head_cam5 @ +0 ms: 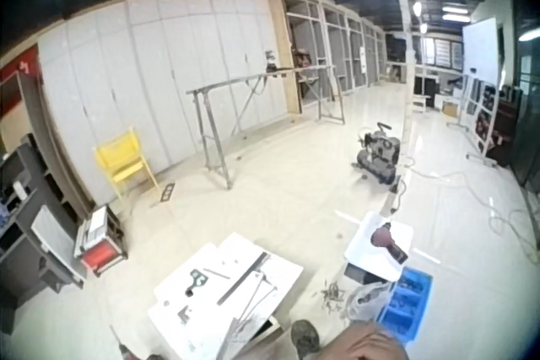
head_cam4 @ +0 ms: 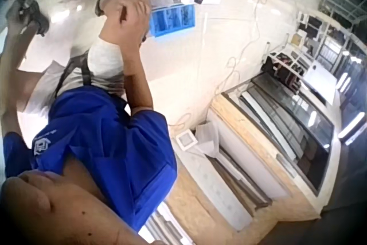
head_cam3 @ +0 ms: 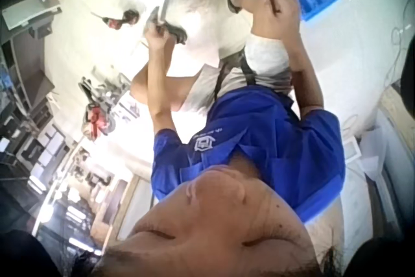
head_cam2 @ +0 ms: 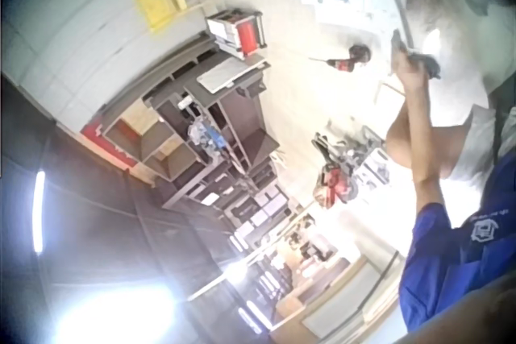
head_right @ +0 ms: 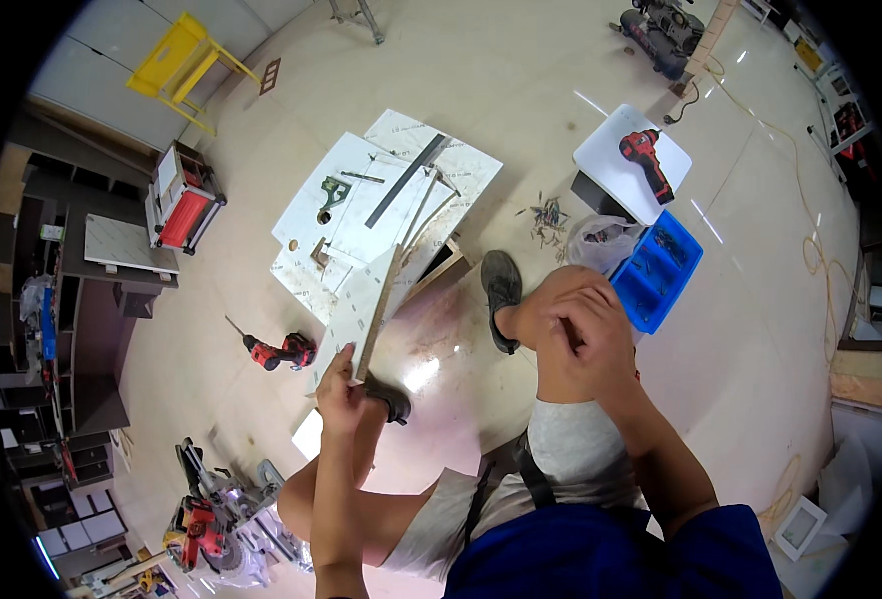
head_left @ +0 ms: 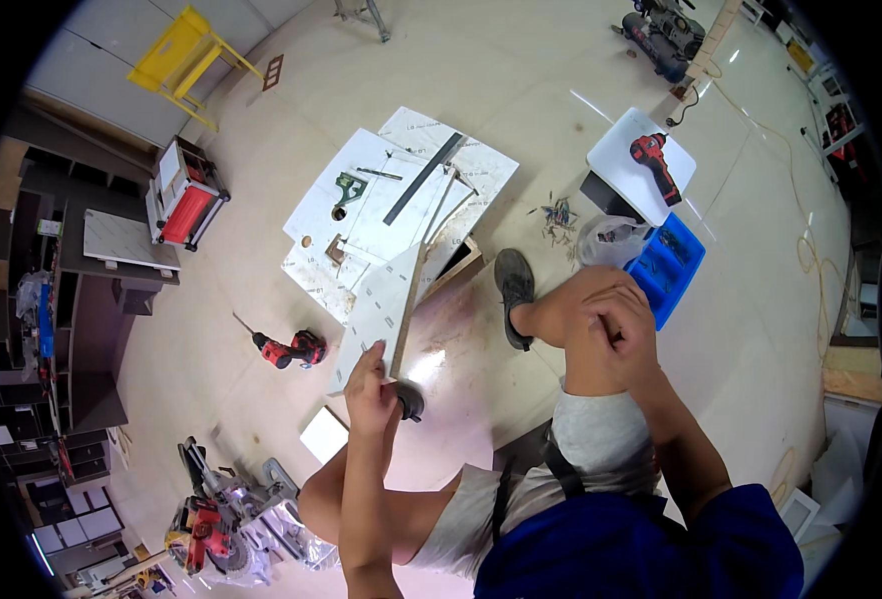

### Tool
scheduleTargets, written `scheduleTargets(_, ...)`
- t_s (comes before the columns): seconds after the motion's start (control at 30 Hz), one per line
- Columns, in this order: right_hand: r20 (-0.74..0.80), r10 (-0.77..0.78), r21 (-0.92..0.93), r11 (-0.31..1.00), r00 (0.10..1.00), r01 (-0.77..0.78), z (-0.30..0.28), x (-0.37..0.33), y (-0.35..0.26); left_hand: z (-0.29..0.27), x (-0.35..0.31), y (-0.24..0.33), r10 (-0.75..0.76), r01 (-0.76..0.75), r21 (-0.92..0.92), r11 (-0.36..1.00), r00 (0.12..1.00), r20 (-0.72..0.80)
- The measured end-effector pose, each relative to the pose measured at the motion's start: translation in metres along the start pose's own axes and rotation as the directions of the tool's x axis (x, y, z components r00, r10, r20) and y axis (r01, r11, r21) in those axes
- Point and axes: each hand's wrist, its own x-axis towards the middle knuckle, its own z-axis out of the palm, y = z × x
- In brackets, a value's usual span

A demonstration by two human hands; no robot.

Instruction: The person places a white panel on a workbench, aligns it, and uses a cordless drill to create holes at marked locations. The person repeats this process for multiple panels, flipping them as needed and securing them with fasteners.

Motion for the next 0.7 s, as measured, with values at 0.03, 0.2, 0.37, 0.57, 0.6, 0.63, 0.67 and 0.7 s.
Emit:
scheduleTargets(0.03,0.002,0.002,0.0,1.0,1.0,-0.002,0.0,-0.001,-0.001,0.001,0.002,0.002,0.015,-0.021,-0.035,0.999,0.987,-0.162)
scheduleTargets(0.2,-0.017,-0.011,-0.034,0.999,1.0,0.011,0.0,0.001,-0.005,-0.026,-0.006,0.015,-0.396,0.245,-0.331,0.911,0.744,-0.538)
scheduleTargets(0.37,0.064,0.158,0.21,0.963,0.985,-0.168,0.016,0.017,-0.051,-0.098,0.003,0.091,-0.533,0.213,-0.501,0.839,0.512,-0.674)
scheduleTargets(0.57,0.138,0.199,0.648,0.722,0.97,-0.24,0.117,0.04,-0.076,-0.131,-0.023,0.171,-0.525,0.083,-0.532,0.842,0.348,-0.776)
scheduleTargets(0.6,0.066,0.168,0.653,0.738,0.983,-0.17,0.128,0.045,-0.077,-0.132,-0.029,0.177,-0.522,0.065,-0.539,0.84,0.372,-0.768)
scheduleTargets(0.63,0.005,0.137,0.664,0.74,0.99,-0.106,0.133,0.048,-0.082,-0.137,-0.038,0.184,-0.512,0.059,-0.535,0.843,0.393,-0.764)
scheduleTargets(0.67,-0.015,0.139,0.672,0.734,0.99,-0.093,0.132,0.049,-0.084,-0.14,-0.043,0.191,-0.502,0.052,-0.531,0.846,0.413,-0.759)
scheduleTargets(0.7,-0.03,0.138,0.686,0.724,0.99,-0.08,0.13,0.05,-0.09,-0.143,-0.049,0.203,-0.497,0.063,-0.516,0.854,0.385,-0.777)
